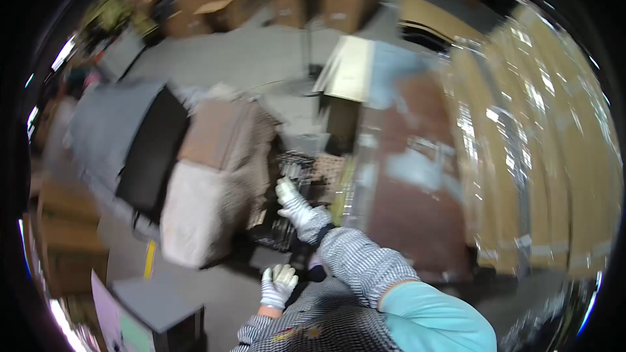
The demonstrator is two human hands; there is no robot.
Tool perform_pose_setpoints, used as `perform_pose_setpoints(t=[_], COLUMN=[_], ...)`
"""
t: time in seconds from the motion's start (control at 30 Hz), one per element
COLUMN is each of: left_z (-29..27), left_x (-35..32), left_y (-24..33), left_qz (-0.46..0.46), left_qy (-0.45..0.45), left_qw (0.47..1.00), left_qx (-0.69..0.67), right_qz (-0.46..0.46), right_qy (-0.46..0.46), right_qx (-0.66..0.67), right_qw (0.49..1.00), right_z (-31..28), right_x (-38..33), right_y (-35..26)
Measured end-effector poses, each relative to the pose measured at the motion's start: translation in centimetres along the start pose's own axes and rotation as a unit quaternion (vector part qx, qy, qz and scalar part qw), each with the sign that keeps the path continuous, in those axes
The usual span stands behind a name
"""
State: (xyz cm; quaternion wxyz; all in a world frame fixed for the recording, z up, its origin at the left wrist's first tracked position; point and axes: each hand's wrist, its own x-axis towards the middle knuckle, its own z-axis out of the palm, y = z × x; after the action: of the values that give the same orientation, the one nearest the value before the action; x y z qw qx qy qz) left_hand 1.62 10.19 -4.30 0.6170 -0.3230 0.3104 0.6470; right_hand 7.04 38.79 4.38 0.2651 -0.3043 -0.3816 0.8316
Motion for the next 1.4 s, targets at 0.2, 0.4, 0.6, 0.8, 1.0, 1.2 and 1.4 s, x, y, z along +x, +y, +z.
perform_pose_setpoints(t=[0.2, 0.4, 0.6, 0.8, 1.0, 1.2, 1.4], left_z=[3.1, 10.8, 17.2, 20.4, 27.0, 19.4, 8.1], left_x=[3.9, 6.4, 4.5, 0.3, -3.0, 0.4, 2.3], left_y=[-2.5, -12.1, -28.7, -47.0, -50.5, -45.8, -43.9], left_qz=[-0.084, -0.200, -0.280, -0.198, -0.173, -0.117, -0.230], left_qy=[-0.007, -0.050, -0.193, -0.494, -0.298, -0.260, -0.317], left_qw=[0.992, 0.945, 0.840, 0.670, 0.820, 0.846, 0.841], left_qx=[0.090, 0.252, 0.423, 0.518, 0.457, 0.451, 0.374], right_qz=[-0.160, -0.234, 0.020, 0.000, -0.064, 0.248, 0.273], right_qy=[0.156, 0.564, 0.651, 0.664, 0.478, 0.526, 0.551], right_qx=[-0.595, -0.683, -0.661, -0.567, -0.590, -0.639, -0.625], right_qw=[0.772, 0.401, 0.373, 0.487, 0.648, 0.503, 0.481], right_z=[-7.6, -23.5, -34.7, -40.5, -39.8, -37.1, -35.3], right_x=[-12.9, -42.4, -61.4, -64.1, -63.6, -56.8, -55.6], right_y=[-7.4, -22.6, -26.3, -26.6, -20.3, -22.9, -20.6])
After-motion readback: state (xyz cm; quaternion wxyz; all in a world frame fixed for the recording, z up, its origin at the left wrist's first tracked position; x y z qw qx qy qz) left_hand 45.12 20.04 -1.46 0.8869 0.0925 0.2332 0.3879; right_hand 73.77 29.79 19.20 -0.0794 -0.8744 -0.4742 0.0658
